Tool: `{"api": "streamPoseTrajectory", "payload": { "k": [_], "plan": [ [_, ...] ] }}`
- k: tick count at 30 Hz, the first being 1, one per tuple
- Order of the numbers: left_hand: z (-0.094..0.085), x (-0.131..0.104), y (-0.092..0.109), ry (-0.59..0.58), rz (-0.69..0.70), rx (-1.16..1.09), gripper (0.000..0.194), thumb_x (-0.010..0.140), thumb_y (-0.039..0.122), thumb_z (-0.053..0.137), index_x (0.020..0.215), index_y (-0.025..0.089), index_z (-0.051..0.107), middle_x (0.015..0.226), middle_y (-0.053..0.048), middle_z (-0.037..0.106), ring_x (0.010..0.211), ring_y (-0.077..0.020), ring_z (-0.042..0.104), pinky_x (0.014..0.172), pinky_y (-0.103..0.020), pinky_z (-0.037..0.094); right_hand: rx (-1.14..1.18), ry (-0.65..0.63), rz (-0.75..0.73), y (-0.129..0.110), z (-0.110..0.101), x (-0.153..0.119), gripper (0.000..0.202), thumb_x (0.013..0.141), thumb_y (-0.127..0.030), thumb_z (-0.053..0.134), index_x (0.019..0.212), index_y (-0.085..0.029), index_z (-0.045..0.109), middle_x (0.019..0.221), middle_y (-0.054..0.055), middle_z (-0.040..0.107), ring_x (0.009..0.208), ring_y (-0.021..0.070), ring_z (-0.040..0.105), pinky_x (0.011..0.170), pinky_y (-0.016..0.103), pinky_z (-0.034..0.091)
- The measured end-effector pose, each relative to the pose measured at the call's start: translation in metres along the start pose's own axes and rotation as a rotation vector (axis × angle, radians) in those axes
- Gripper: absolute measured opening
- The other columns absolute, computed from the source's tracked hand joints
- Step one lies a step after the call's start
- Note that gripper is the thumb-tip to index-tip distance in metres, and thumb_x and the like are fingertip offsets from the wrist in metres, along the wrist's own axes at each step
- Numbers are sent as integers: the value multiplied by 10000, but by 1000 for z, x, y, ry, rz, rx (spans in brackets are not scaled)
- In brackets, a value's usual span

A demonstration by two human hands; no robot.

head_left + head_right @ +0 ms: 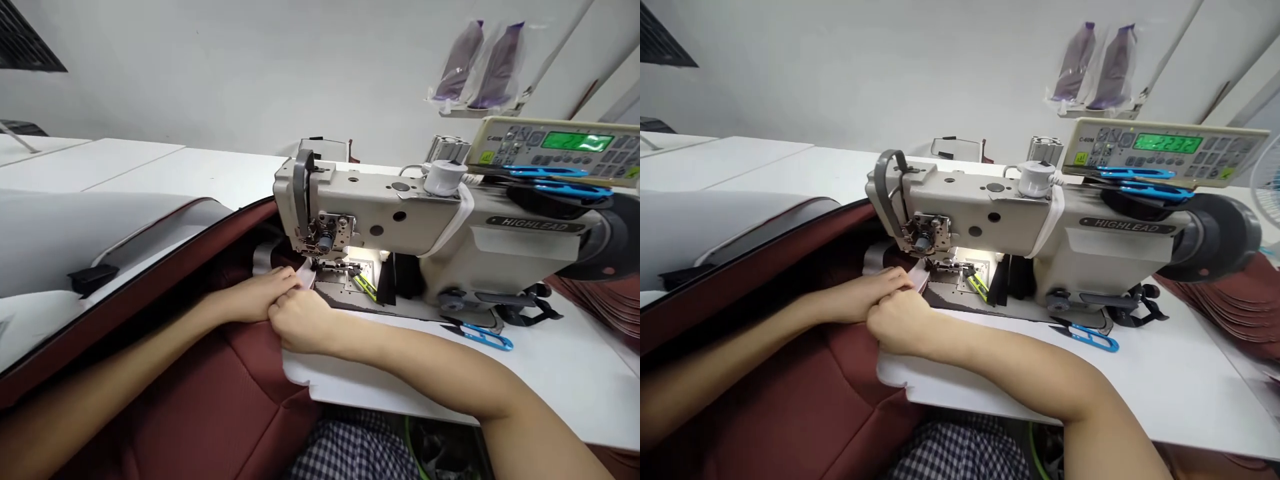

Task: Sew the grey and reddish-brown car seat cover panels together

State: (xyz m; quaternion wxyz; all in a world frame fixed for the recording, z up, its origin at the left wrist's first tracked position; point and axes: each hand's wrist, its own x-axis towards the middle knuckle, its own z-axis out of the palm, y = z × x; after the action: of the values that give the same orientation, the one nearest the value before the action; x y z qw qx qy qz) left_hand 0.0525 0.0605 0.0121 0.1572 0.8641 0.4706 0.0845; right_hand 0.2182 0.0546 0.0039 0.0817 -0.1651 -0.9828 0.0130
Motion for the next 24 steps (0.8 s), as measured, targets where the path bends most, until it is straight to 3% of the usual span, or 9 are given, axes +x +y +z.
{"api": "streamPoseTrajectory", "payload": {
  "k": [4,7,10,14,18,24],
  "plan": [
    [8,4,-9,-54,-51,107,398,729,-5,431,1015,185,633,1038,-74,639,998,-215,595,814,-284,451,33,-29,67,-16,17,-15,213,909,-118,478,937,-72,684,873,170,711,758,238,670,587,328,535],
    [1,10,-17,24,-54,157,385,719,-14,357,927,191,608,919,-47,660,898,-200,611,768,-284,435,-3,49,103,-31,35,-34,262,921,-153,498,1066,-30,678,1066,237,708,972,297,687,785,413,579],
    [-8,18,-21,133,-57,-7,302,718,39,367,880,189,572,881,-18,656,841,-174,614,787,-268,445,-51,93,112,-41,48,-41,384,950,-195,474,1230,22,623,1322,284,596,1236,344,590,1007,481,508],
    [-2,17,-15,18,-93,-50,352,699,122,504,1031,202,590,976,-14,650,918,-198,621,801,-275,458,-80,86,87,-40,52,-39,442,966,-217,432,1283,45,596,1360,274,574,1280,353,560,1069,486,470],
    [12,7,-5,-109,-141,178,419,885,217,513,1290,291,591,1029,-30,645,874,-211,605,712,-308,432,-102,158,61,-34,51,-39,467,962,-229,426,1305,48,579,1369,256,575,1294,351,546,1132,476,415],
    [18,-7,-5,13,27,121,399,885,74,498,1235,214,627,1067,-46,636,976,-207,494,849,-323,434,-27,148,13,-25,51,-43,477,973,-222,401,1334,61,530,1378,277,555,1309,355,526,1091,476,445]
  ]
}}
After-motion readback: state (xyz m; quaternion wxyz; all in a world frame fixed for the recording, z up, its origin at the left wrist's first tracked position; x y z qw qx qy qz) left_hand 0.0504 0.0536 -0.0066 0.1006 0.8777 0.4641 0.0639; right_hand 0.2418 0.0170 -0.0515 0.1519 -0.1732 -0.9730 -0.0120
